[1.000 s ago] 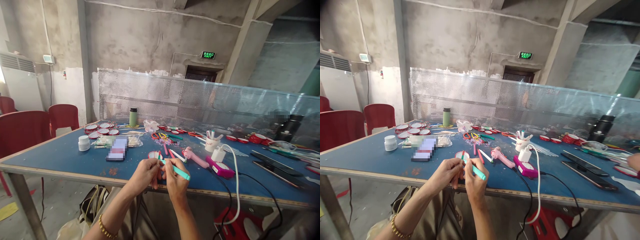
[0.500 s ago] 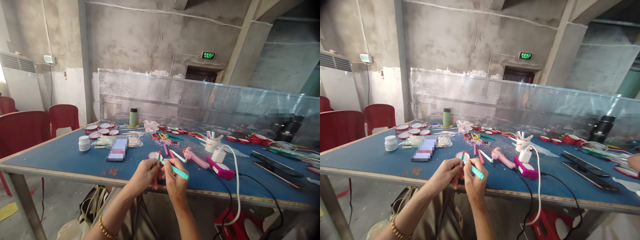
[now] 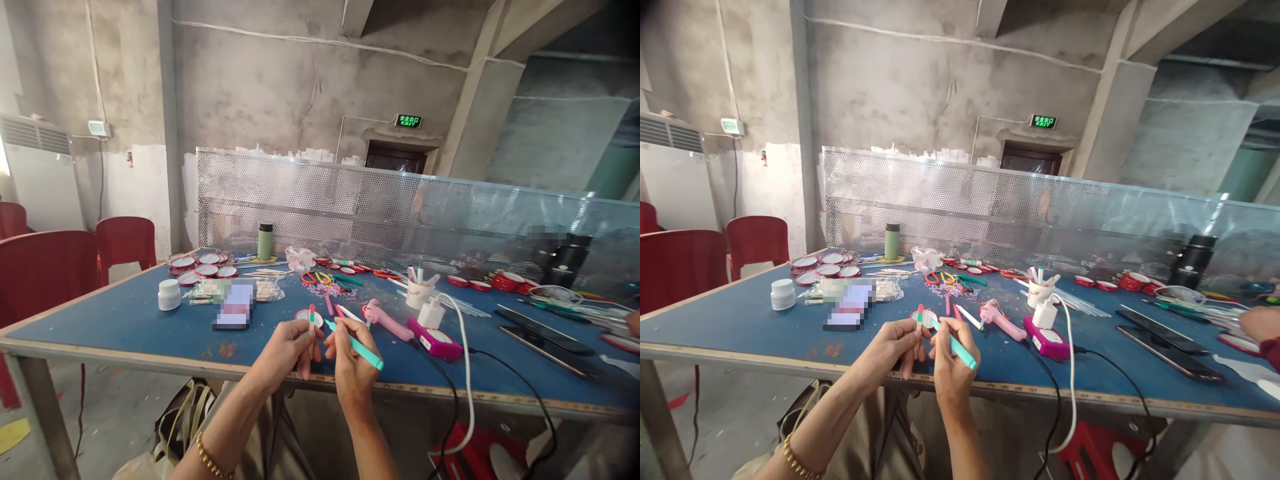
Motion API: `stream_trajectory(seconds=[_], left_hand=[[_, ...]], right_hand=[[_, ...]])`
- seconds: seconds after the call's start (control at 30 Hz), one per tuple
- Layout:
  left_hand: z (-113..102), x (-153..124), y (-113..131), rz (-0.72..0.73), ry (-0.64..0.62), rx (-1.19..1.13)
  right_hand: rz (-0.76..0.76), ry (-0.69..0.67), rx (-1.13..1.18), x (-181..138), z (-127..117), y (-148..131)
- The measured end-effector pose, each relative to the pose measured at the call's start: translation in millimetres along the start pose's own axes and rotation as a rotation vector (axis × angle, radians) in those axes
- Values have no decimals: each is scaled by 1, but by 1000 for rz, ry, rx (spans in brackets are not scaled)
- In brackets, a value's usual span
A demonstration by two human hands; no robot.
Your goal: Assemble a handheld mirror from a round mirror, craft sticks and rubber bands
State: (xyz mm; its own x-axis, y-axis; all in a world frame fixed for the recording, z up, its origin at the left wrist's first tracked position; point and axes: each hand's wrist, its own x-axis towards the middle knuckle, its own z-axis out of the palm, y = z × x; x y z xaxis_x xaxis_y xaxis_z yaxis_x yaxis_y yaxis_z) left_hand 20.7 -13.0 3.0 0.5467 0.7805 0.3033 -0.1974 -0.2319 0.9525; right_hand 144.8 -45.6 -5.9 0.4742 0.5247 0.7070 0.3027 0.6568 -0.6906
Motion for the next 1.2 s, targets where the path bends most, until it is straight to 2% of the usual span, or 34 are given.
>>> stream_trajectory(seconds=[0.33,0.43,0.6,0.67,0.83,0.93,1.0,1.1,1.2], left_hand=[[1,1,-4,18,-6,-31],[2,1,-4,-1,13,-43],[3,2,-5,8,43,-23],[3,2,-6,17,61,5],[3,3,-8,14,84,58],[2,3,-9,10,83,68],[2,3,-9,20,76,69],[2,3,-8,14,67,51],[4,3,-6,-16,76,39]], right_hand=[[37,-65,26,5,-4,1],[5,-35,-38,17,-19,-2],[-110,-3,-233,42,-65,-14],[-133,-93,-344,48,-83,-18],[-222,-485,-554,51,-110,-23],[-116,-676,-516,49,-114,-28],[15,-728,-422,49,-114,-33],[179,-679,-232,52,-109,-39],[221,-616,-143,54,-101,-43]])
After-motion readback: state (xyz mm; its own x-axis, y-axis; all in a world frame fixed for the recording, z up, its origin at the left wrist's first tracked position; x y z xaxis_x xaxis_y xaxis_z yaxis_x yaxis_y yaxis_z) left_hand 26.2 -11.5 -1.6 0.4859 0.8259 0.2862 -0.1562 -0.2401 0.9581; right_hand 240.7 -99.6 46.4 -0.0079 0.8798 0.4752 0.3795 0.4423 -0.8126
